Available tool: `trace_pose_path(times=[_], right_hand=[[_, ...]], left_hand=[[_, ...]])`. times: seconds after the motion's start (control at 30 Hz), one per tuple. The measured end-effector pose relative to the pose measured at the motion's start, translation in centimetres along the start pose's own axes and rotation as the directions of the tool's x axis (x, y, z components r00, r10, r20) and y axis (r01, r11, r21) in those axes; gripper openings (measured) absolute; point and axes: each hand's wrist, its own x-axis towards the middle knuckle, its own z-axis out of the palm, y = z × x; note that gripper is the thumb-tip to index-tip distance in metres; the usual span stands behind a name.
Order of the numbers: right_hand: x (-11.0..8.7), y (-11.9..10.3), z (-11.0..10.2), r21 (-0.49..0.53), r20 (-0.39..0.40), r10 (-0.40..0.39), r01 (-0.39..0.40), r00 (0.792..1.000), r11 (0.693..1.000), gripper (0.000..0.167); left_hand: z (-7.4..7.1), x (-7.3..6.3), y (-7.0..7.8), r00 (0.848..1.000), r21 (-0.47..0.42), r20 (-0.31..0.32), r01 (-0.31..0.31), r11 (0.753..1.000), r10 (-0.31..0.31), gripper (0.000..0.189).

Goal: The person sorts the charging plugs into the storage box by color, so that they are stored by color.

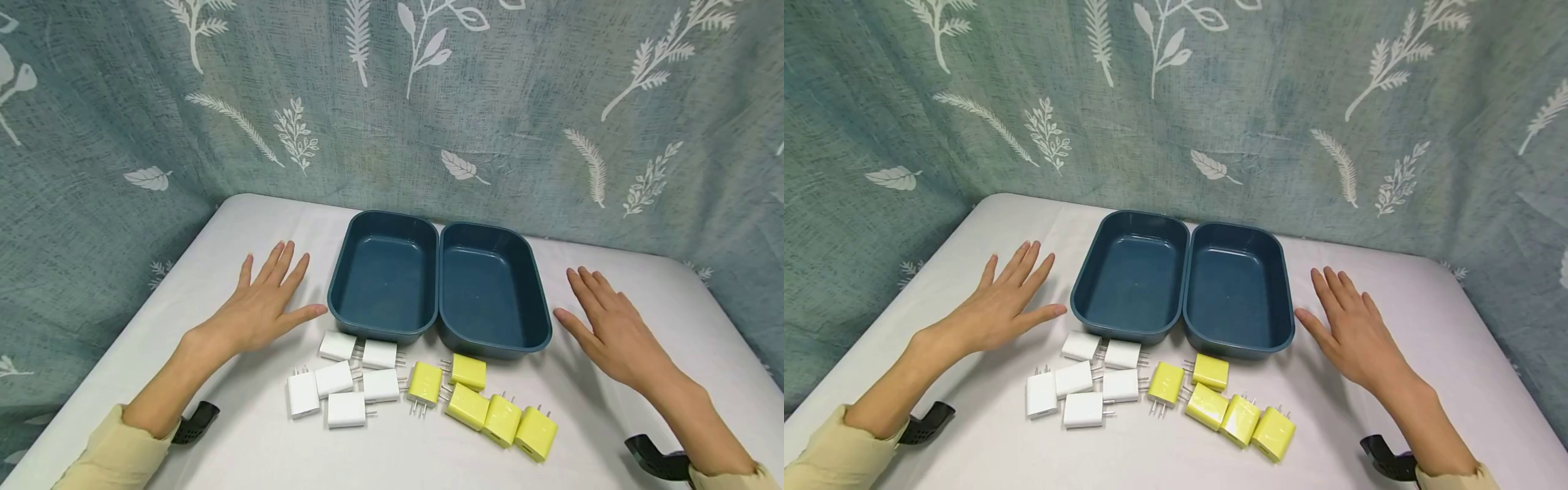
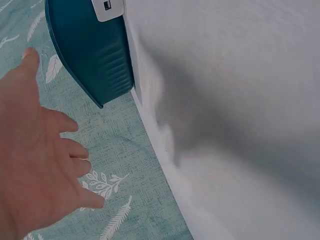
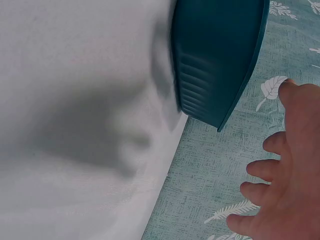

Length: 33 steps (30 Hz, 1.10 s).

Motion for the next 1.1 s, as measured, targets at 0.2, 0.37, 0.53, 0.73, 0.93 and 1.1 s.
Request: trace_pose_path(times=[0.2, 0.37, 0.53, 0.73, 0.93, 1.1], right_hand=[[-0.4, -0.3, -0.5, 0.034, -0.04, -0.02, 0.021, 0.999, 0.999, 0.073], [-1.0, -0.7, -0.8, 0.053, -0.042, -0.01, 0.012, 0.999, 0.999, 0.075], [-1.9, -1.2, -1.4, 0.1, -0.052, 0.004, 0.001, 0.999, 0.995, 0.076], [-3.1, -2.1, -2.1, 0.191, -0.05, 0.057, -0.046, 0.997, 0.981, 0.076], [-4.2, -2.9, -2.4, 0.216, -0.085, 0.069, -0.05, 0.994, 0.975, 0.076], [-5.1, -3.4, -2.7, 0.181, -0.113, 0.078, -0.056, 0.991, 0.982, 0.076]], left_hand=[[-0.2, 0.2, 0.2, 0.999, -0.099, -0.038, -0.004, 0.995, 0.0, 0.092], [-0.3, 0.3, 0.1, 1.0, -0.167, -0.027, 0.001, 0.986, -0.005, 0.091], [-0.3, 0.4, 0.0, 1.0, -0.232, -0.003, 0.004, 0.973, -0.005, 0.092], [-0.5, 0.5, -0.1, 1.0, -0.337, -0.001, 0.012, 0.941, -0.013, 0.093], [-0.5, 0.9, 0.2, 0.996, -0.42, -0.093, -0.024, 0.907, -0.017, 0.086], [-0.2, 1.5, 0.1, 0.985, -0.491, -0.171, -0.088, 0.866, 0.003, 0.071]])
